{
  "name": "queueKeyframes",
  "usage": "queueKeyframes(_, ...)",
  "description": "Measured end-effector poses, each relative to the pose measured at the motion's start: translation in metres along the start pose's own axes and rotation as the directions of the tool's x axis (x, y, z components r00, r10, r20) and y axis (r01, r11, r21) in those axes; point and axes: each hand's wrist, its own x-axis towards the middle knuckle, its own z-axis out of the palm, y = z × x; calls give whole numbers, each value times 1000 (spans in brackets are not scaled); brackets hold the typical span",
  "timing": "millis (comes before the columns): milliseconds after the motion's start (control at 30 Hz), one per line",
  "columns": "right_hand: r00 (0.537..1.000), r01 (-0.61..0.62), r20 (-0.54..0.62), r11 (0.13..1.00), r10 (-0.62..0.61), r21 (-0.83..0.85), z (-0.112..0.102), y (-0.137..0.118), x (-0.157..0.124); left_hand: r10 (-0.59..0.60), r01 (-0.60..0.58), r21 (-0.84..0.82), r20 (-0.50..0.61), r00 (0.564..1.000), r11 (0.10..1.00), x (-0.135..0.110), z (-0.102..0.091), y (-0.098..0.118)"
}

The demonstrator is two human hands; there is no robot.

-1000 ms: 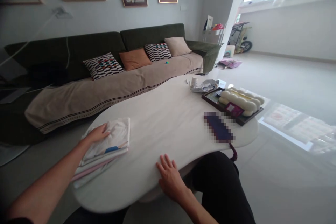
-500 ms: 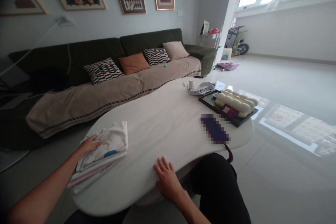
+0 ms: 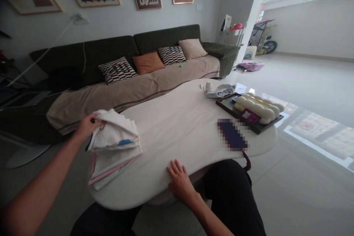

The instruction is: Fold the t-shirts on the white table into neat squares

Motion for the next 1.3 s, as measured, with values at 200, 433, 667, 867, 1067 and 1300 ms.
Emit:
queueKeyframes(200, 970, 204, -155, 974, -188, 95, -69, -11, 32, 365, -409, -213, -217, 905, 887, 23, -118, 114)
queueKeyframes(433, 667, 510, -685, 850, -292, 134, -244, -86, 107, 514, -518, 34, -191, 836, 855, 5, -136, 157)
queueKeyframes(667, 727, 552, -554, 825, -407, 119, -274, -133, 148, 622, -597, 187, -141, 770, 780, 9, -132, 159)
queueKeyframes(867, 762, 644, -319, 705, -563, 296, -269, -133, 143, 637, -649, 39, -243, 731, 760, 7, -139, 180)
queueKeyframes(1067, 639, 765, -301, 548, -708, 338, -286, -131, 101, 721, -760, -106, -255, 644, 642, -18, -171, 230)
queueKeyframes(1300, 652, 755, -387, 517, -652, 403, -342, -116, 35, 667, -645, 174, -157, 728, 744, -32, -190, 254)
